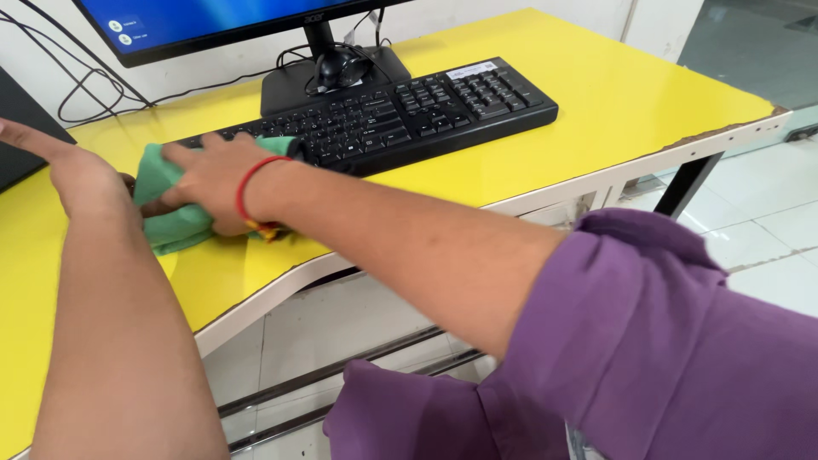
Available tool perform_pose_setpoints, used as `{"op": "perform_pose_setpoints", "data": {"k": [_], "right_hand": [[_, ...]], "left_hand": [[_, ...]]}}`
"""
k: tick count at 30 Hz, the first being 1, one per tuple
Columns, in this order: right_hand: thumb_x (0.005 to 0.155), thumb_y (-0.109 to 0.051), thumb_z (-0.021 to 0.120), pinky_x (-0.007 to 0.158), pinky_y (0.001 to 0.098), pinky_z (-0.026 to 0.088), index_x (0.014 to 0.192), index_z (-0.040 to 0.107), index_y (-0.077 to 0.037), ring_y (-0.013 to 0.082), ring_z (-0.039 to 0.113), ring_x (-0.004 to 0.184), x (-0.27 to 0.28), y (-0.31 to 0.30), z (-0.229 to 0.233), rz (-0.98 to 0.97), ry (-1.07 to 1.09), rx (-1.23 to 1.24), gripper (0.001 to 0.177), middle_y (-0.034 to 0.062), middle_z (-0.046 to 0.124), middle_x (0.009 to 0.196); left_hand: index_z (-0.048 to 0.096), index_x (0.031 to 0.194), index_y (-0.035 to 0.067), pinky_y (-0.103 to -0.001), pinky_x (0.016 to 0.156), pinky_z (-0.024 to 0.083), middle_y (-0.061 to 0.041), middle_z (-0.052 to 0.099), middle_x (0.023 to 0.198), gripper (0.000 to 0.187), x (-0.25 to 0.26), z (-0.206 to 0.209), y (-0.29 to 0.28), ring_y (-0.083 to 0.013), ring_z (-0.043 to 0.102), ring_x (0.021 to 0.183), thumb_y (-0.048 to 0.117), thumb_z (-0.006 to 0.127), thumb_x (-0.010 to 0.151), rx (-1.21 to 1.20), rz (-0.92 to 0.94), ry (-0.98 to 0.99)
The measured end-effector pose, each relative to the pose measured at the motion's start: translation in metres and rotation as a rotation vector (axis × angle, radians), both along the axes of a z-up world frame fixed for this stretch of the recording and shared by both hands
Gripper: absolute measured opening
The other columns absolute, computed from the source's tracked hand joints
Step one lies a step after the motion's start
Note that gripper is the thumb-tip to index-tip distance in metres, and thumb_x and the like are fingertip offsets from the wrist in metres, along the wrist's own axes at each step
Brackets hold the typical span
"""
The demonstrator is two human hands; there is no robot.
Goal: The person wipes a computer keyboard and a mouse with a cloth on a yellow desk.
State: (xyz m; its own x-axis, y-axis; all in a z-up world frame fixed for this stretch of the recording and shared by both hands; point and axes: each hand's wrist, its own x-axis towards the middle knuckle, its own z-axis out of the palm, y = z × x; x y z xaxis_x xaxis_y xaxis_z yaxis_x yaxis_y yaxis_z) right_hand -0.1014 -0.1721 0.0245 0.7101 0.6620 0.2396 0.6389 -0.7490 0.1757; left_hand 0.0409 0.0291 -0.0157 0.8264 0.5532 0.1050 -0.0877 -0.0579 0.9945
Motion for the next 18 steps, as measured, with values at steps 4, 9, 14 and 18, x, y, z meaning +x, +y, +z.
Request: {"op": "perform_pose_setpoints", "data": {"k": [4, 9, 14, 18], "right_hand": [[0.08, -0.024, 0.071, 0.103, 0.0555, 0.044, 0.138, 0.048, -0.064, 0.0366, 0.047, 0.132, 0.005, 0.006, -0.003, -0.015, 0.022, 0.041, 0.074, 0.005, 0.035, 0.155], [0.084, -0.042, 0.067, 0.112, 0.0487, 0.047, 0.137, 0.056, -0.061, 0.0318, 0.058, 0.132, 0.015, -0.02, 0.008, -0.301, 0.208, 0.306, 0.057, 0.0024, 0.049, 0.151], [0.084, -0.043, 0.067, 0.109, 0.0564, 0.037, 0.14, 0.053, -0.049, 0.0358, 0.045, 0.135, 0.021, -0.032, 0.026, -0.643, 0.199, 0.289, 0.058, 0.0065, 0.044, 0.147], [0.085, -0.039, 0.065, 0.108, 0.0503, 0.042, 0.136, 0.06, -0.051, 0.0328, 0.05, 0.133, 0.011, -0.017, 0.018, -0.441, 0.162, 0.264, 0.053, 0.0047, 0.048, 0.147]], "left_hand": [[0.059, 0.13, 0.005, -0.038, 0.081, 0.043, -0.004, 0.059, 0.103, 0.132, 0.002, -0.006, 0.005, -0.0203, 0.052, 0.085, 0.104, -0.003, 0.07, 0.084, -0.014, -0.003], [0.062, 0.123, 0.004, -0.036, 0.071, 0.04, -0.001, 0.053, 0.092, 0.131, -0.022, 0.01, -0.004, -0.0188, 0.045, 0.076, 0.105, -0.002, 0.069, 0.221, 0.013, 0.082], [0.041, 0.087, 0.005, -0.037, 0.051, 0.028, 0.003, 0.034, 0.072, 0.111, -0.034, 0.017, -0.021, -0.0171, 0.028, 0.06, 0.104, -0.005, 0.07, 0.27, 0.1, 0.237], [0.055, 0.081, 0.011, -0.034, 0.05, 0.032, 0.004, 0.042, 0.073, 0.111, -0.025, 0.015, -0.016, -0.0157, 0.034, 0.06, 0.103, -0.005, 0.068, 0.221, 0.079, 0.212]]}}
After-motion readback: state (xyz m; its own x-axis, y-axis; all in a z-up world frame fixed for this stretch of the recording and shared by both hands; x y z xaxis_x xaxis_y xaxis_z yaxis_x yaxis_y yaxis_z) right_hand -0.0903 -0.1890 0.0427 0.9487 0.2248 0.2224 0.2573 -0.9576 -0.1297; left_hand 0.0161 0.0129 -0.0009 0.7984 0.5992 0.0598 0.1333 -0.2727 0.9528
